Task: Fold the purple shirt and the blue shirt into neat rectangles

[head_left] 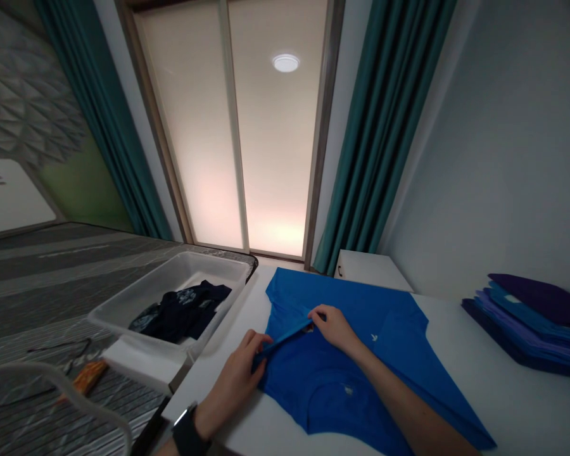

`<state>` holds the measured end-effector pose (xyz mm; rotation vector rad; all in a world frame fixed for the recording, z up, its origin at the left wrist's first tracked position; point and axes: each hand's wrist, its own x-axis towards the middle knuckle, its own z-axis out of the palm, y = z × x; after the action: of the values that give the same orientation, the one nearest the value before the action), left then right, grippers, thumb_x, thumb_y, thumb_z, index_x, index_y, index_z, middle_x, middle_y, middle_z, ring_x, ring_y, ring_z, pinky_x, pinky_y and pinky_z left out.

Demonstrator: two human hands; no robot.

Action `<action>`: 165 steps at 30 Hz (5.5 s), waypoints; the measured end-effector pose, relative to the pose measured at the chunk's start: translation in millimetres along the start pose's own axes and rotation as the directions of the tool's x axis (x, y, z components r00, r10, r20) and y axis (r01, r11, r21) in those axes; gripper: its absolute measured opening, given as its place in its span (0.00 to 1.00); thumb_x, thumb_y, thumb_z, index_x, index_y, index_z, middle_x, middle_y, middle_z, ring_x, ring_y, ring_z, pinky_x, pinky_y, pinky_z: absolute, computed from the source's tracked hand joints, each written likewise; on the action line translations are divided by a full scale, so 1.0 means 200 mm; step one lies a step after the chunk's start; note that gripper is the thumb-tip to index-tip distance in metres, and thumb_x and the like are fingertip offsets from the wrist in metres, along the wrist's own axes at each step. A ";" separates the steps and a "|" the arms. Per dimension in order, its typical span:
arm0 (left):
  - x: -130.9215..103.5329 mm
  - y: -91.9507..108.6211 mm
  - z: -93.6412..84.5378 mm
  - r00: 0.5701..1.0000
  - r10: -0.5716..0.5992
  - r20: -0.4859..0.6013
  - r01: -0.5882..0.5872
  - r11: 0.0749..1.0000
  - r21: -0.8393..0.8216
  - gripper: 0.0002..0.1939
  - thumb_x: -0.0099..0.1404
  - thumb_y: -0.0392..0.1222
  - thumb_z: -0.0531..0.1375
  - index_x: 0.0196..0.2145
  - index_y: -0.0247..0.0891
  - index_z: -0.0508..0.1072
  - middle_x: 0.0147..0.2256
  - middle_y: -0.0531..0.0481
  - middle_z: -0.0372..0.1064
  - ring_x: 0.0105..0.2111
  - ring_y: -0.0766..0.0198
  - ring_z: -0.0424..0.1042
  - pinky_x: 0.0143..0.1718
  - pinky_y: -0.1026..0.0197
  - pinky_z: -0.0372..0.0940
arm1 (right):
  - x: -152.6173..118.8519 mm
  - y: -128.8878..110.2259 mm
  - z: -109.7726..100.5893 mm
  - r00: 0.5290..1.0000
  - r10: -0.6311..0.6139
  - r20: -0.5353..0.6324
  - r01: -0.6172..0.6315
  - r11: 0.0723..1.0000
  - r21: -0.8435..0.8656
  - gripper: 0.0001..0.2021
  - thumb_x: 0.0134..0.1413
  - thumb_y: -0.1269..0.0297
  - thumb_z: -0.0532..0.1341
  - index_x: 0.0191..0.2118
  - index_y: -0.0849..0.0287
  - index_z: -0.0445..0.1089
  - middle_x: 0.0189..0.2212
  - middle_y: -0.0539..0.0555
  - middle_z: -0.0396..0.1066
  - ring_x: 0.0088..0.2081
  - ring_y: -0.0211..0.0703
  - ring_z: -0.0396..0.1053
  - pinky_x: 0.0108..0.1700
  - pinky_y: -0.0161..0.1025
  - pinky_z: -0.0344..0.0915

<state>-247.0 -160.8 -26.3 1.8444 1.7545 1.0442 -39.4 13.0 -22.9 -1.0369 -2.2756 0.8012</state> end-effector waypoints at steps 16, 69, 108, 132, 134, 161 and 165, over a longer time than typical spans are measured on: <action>-0.05 -0.04 -0.03 0.999 -0.053 -0.014 0.051 0.995 -0.088 0.15 0.59 0.33 0.52 0.43 0.40 0.69 0.35 0.51 0.63 0.26 0.65 0.61 0.29 0.63 0.59 | -0.07 0.02 0.00 0.995 -0.076 0.066 0.079 0.995 -0.053 0.14 0.59 0.66 0.54 0.47 0.59 0.72 0.39 0.57 0.73 0.40 0.46 0.70 0.47 0.43 0.64; -0.09 0.16 0.02 0.898 0.351 0.266 -0.420 0.863 0.280 0.09 0.69 0.38 0.52 0.38 0.43 0.73 0.35 0.48 0.69 0.38 0.58 0.66 0.40 0.56 0.59 | -0.72 -0.30 0.07 0.982 -0.112 0.153 0.147 0.960 -0.237 0.07 0.63 0.70 0.55 0.36 0.54 0.68 0.36 0.49 0.71 0.42 0.42 0.67 0.49 0.41 0.57; -0.05 0.19 0.22 0.853 0.455 0.256 -0.521 0.759 0.391 0.25 0.72 0.45 0.51 0.65 0.46 0.55 0.61 0.47 0.61 0.57 0.55 0.64 0.57 0.52 0.62 | -0.94 0.05 -0.25 0.999 -0.032 -0.019 0.022 0.919 -0.394 0.20 0.66 0.66 0.47 0.60 0.58 0.63 0.58 0.60 0.65 0.59 0.49 0.61 0.61 0.52 0.58; -0.01 0.04 -0.03 0.977 0.190 -0.096 -0.113 0.846 0.521 0.16 0.67 0.47 0.51 0.49 0.39 0.69 0.41 0.44 0.70 0.42 0.51 0.69 0.42 0.50 0.62 | -0.65 -0.10 -0.18 0.990 -0.061 0.130 0.100 0.943 -0.319 0.19 0.68 0.61 0.48 0.60 0.57 0.63 0.56 0.59 0.66 0.57 0.48 0.61 0.60 0.49 0.55; -0.02 0.00 -0.07 0.989 0.094 -0.114 -0.020 0.848 0.529 0.16 0.67 0.48 0.51 0.46 0.39 0.70 0.38 0.45 0.71 0.41 0.51 0.69 0.41 0.50 0.60 | -0.53 -0.11 -0.15 0.990 -0.103 0.095 0.130 0.928 -0.348 0.16 0.67 0.65 0.48 0.55 0.56 0.66 0.49 0.57 0.70 0.52 0.47 0.65 0.54 0.46 0.59; -0.09 0.06 -0.04 0.996 -0.066 0.067 0.021 0.853 0.522 0.09 0.62 0.34 0.52 0.38 0.41 0.68 0.29 0.52 0.72 0.33 0.57 0.71 0.38 0.56 0.55 | -0.03 -0.18 0.03 0.990 0.100 -0.100 -0.125 0.947 -0.294 0.19 0.58 0.72 0.52 0.55 0.57 0.57 0.36 0.53 0.72 0.37 0.45 0.70 0.38 0.37 0.56; -0.11 0.05 -0.06 0.994 -0.006 0.105 -0.049 0.854 0.518 0.07 0.65 0.40 0.53 0.36 0.42 0.71 0.29 0.51 0.72 0.34 0.56 0.71 0.38 0.56 0.55 | -0.09 -0.12 0.05 0.995 0.093 -0.048 -0.104 0.908 -0.406 0.19 0.58 0.73 0.53 0.55 0.58 0.58 0.44 0.57 0.72 0.45 0.48 0.69 0.45 0.42 0.56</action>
<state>-246.9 -186.0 -16.4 2.1820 2.1015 0.4832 -45.9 -17.2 -16.7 -1.3448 -2.4408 0.3448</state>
